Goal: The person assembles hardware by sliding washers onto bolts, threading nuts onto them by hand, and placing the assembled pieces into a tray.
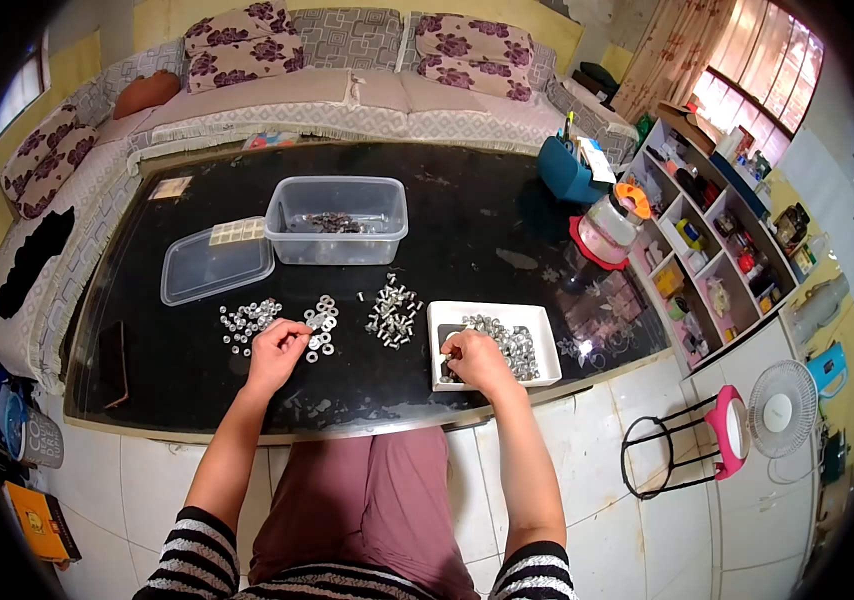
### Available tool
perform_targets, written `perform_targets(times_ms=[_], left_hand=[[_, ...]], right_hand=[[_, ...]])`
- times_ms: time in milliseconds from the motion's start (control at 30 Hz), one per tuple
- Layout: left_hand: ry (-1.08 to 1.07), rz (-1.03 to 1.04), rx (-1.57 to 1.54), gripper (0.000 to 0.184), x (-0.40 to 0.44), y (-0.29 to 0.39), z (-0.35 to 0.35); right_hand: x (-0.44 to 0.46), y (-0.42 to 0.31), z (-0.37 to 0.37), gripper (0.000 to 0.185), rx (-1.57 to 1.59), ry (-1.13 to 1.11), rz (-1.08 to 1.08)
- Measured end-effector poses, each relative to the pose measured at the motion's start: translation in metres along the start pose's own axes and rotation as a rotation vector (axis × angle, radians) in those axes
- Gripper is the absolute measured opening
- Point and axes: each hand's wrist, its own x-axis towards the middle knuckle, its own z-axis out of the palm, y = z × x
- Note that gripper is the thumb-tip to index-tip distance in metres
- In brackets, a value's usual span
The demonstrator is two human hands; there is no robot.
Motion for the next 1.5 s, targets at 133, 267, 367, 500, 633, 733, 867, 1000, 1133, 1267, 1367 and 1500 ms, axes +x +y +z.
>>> perform_targets(times_ms=[133, 267, 367, 500, 633, 733, 867, 1000, 1133, 1267, 1367, 1500], left_hand=[[0.002, 0.043, 0.027, 0.009, 0.001, -0.002, 0.000], [0.006, 0.041, 0.026, 0.009, 0.001, -0.003, 0.000], [-0.009, 0.054, 0.013, 0.011, -0.002, 0.001, 0.000], [-0.113, 0.066, -0.003, 0.027, -0.004, 0.010, 0.000], [-0.155, 0.238, 0.038, 0.031, -0.006, 0.019, 0.000], [-0.153, 0.257, 0.023, 0.019, -0.007, 0.015, 0.003], [-0.170, 0.228, -0.001, 0.018, -0.005, 0.011, 0.003], [-0.168, 0.205, -0.006, 0.016, -0.004, 0.006, 0.005], [-0.167, 0.198, -0.037, 0.015, -0.006, 0.003, 0.004], [-0.174, 0.191, -0.017, 0.014, -0.005, 0.005, 0.004], [-0.167, 0.197, 0.046, 0.012, -0.006, 0.007, 0.005], [-0.165, 0.201, 0.042, 0.011, -0.006, 0.007, 0.003]], right_hand=[[0.003, -0.004, 0.001, 0.013, -0.090, 0.021, 0.007], [0.006, -0.004, 0.004, 0.010, -0.051, 0.275, -0.006], [0.003, -0.027, 0.003, 0.015, 0.265, 0.471, 0.002], [0.006, -0.073, 0.047, 0.014, 0.905, 0.229, -0.076], [0.022, -0.089, 0.103, 0.024, 1.244, -0.077, 0.031], [0.028, -0.096, 0.111, 0.025, 1.352, -0.107, 0.059], [0.027, -0.098, 0.110, 0.023, 1.398, -0.084, 0.109], [0.027, -0.097, 0.116, 0.017, 1.429, -0.058, 0.091], [0.026, -0.094, 0.121, 0.017, 1.420, -0.035, 0.053], [0.025, -0.095, 0.122, 0.016, 1.381, -0.014, 0.053], [0.024, -0.095, 0.124, 0.016, 1.372, 0.037, 0.026], [0.026, -0.095, 0.124, 0.013, 1.392, 0.026, 0.031]])
